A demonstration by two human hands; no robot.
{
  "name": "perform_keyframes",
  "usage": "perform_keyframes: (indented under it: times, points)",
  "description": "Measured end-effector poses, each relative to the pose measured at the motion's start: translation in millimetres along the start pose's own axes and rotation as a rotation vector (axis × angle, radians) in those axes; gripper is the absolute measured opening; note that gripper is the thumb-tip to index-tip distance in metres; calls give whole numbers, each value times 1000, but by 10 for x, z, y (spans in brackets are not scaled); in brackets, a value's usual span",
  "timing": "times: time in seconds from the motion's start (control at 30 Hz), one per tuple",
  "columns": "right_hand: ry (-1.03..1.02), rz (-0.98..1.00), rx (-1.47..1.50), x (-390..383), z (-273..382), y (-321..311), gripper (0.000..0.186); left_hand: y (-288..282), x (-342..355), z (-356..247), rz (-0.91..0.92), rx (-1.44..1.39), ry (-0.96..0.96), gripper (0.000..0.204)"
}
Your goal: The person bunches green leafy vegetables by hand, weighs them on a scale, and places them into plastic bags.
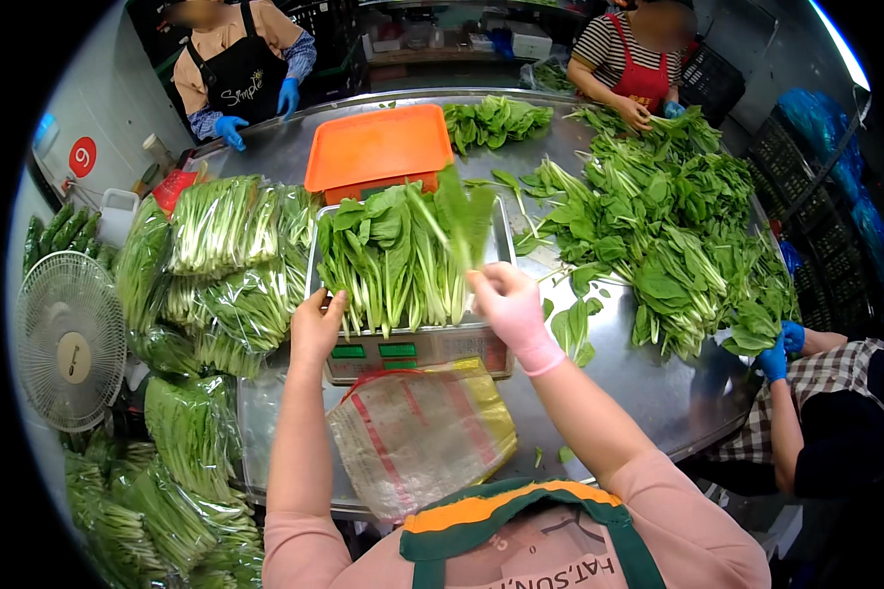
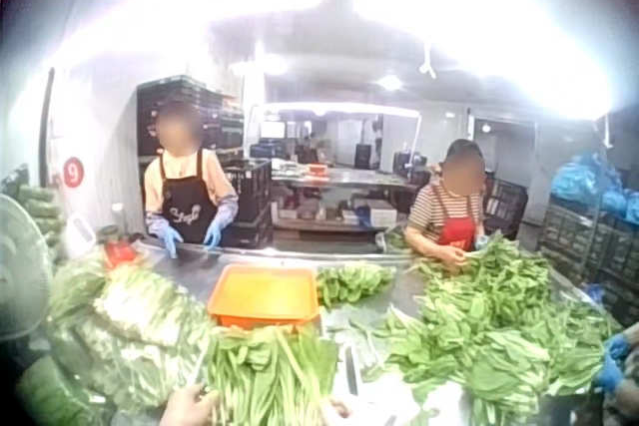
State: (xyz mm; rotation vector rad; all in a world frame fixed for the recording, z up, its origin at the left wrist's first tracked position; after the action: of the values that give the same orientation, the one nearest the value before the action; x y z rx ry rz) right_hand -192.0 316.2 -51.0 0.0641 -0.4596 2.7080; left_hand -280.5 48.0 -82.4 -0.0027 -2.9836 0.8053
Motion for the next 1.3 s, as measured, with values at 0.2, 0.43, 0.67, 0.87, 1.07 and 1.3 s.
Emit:
perform_keyframes:
  times: [0.2,0.43,0.67,0.87,1.07,1.3]
  points:
    - [244,39,-158,-679,-286,-1232,17,-178,36,253,135,-643,-334,73]
    - [246,325,-326,-407,4,-1385,30,-118,305,65,386,-808,-509,86]
    - [498,749,-210,761,241,-58,69,182,485,-306,472,-674,-628,66]
    - [312,791,33,837,68,451,62,579,263,-406,427,-1012,-544,50]
    - [76,712,262,205,234,281,54,510,-529,-462,312,-1076,-96,47]
    - [103,477,-68,281,397,145,52,458,-325,-745,225,-875,-22,56]
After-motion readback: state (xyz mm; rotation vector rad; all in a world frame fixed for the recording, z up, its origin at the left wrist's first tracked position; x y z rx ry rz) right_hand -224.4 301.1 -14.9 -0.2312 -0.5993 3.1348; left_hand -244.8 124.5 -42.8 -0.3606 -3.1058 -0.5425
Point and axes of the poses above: each hand's wrist, its own x-axis towards the middle knuckle, its own y-axis out of the palm, z = x × y, the point moved 1 cm from there along x, towards the middle knuckle, and after that the axes turned 12 degrees about -x, right-handed, at the moved point
